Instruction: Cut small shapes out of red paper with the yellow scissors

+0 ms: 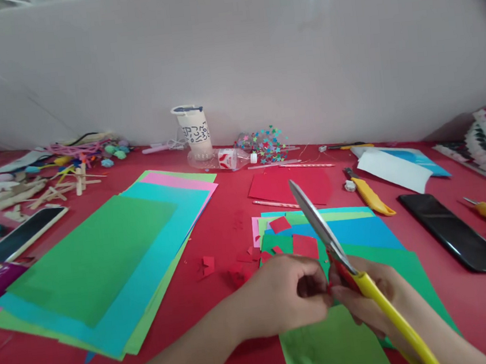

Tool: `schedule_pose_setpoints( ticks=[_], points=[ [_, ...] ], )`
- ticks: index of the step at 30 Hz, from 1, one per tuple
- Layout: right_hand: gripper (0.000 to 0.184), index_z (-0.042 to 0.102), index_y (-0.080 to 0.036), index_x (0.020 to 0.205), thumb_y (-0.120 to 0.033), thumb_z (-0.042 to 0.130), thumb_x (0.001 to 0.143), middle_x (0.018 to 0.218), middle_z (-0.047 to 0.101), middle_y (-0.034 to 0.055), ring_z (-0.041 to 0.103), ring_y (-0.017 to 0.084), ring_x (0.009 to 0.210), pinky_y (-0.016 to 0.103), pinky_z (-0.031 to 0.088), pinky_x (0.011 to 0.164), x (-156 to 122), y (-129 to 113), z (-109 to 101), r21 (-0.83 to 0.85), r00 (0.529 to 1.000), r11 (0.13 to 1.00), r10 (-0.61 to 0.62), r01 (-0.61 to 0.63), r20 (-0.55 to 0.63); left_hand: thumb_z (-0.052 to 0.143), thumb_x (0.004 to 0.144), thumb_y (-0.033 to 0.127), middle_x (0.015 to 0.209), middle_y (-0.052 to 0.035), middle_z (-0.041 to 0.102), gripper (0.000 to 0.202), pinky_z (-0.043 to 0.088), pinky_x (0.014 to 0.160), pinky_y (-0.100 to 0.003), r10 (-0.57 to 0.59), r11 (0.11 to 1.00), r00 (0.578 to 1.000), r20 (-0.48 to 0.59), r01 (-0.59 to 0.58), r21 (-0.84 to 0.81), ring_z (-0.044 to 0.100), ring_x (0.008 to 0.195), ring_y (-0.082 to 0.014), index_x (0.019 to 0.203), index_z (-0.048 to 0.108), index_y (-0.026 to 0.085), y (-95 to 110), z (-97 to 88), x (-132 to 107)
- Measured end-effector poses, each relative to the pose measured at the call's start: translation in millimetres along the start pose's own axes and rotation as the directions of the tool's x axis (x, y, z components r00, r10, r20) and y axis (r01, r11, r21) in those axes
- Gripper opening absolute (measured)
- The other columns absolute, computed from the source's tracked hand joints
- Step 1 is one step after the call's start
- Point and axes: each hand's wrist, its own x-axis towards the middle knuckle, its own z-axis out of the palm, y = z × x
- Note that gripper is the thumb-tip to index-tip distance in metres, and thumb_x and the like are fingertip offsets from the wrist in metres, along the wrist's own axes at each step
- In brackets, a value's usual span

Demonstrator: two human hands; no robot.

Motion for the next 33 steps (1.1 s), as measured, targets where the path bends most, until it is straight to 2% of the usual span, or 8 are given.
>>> schedule_pose_setpoints(
  ticks=[5,12,18,23,26,29,33],
  points=[
    [0.013,0.046,-0.023,0.062,-0.023,0.058,0.067,0.043,0.04,-0.0094,0.03,0.006,0.035,0.016,0.025,0.031,-0.4,-0.5,0.9,0.013,1.0,1.0,0.007,-0.007,0.001,0.057,0.071,0.017,0.059,0.0031,0.049,0.003,0.035,0.05,-0.021,-0.004,1.0,1.0,0.015,0.004,0.021,0.047,0.055,-0.0116,0.07,0.059,0.019,-2.7,0.9,1.2],
    [0.015,0.05,-0.023,0.066,-0.033,0.061,0.07,0.044,0.042,-0.0092,0.031,0.007,0.034,0.018,0.025,0.032,-1.6,-7.1,-2.3,0.093,0.999,0.996,0.001,0.003,-0.045,0.06,0.076,0.024,0.057,0.0011,0.06,0.007,0.043,0.054,-0.021,-0.144,0.966,0.99,-0.003,0.14,-0.215,0.058,0.055,-0.0128,0.074,0.061,0.017,-0.3,0.7,4.7],
    [0.016,0.051,-0.021,0.072,-0.035,0.058,0.074,0.044,0.042,-0.0105,0.03,0.007,0.035,0.017,0.023,0.034,-2.9,-10.1,1.1,0.127,0.998,0.992,0.018,-0.011,-0.052,0.062,0.074,0.023,0.061,0.0004,0.059,0.009,0.046,0.052,-0.023,-0.127,0.898,0.992,-0.022,0.105,-0.427,0.057,0.052,-0.0113,0.074,0.057,0.015,-3.7,-0.7,7.6],
    [0.017,0.05,-0.021,0.072,-0.034,0.06,0.075,0.045,0.043,-0.0101,0.03,0.007,0.036,0.019,0.023,0.035,-2.6,-5.2,0.9,0.163,0.998,0.986,-0.019,0.028,-0.055,0.063,0.074,0.02,0.06,0.0027,0.056,0.007,0.045,0.053,-0.021,-0.114,0.887,0.993,-0.017,0.094,-0.453,0.057,0.054,-0.01,0.076,0.057,0.015,-4.3,1.0,9.2],
    [0.018,0.049,-0.022,0.073,-0.036,0.059,0.077,0.046,0.043,-0.0098,0.03,0.008,0.037,0.019,0.024,0.035,-2.9,-4.4,-0.1,0.125,0.998,0.992,-0.013,0.02,-0.056,0.063,0.074,0.019,0.058,0.0029,0.056,0.007,0.045,0.052,-0.02,-0.122,0.884,0.992,-0.018,0.1,-0.456,0.057,0.052,-0.0094,0.072,0.058,0.015,-2.8,1.5,9.3],
    [0.025,0.048,-0.022,0.07,-0.043,0.054,0.081,0.049,0.043,-0.0086,0.033,0.008,0.038,0.02,0.026,0.036,-5.5,-7.1,-2.1,0.071,0.996,0.994,-0.08,0.083,-0.033,0.065,0.074,0.021,0.058,0.0026,0.058,0.009,0.045,0.05,-0.02,-0.11,0.87,0.989,-0.097,0.049,-0.491,0.057,0.049,-0.0091,0.073,0.058,0.015,-1.0,-3.5,8.8],
    [0.026,0.053,-0.021,0.072,-0.046,0.052,0.082,0.056,0.041,-0.0071,0.035,0.011,0.046,0.022,0.03,0.041,-10.4,-10.0,-7.0,-0.014,0.977,0.977,-0.214,0.215,0.022,0.064,0.077,0.021,0.06,0.0024,0.061,0.009,0.044,0.048,-0.018,-0.073,0.868,0.935,-0.346,-0.111,-0.485,0.056,0.046,-0.0078,0.074,0.057,0.016,3.2,-19.6,7.0]
  ],
)
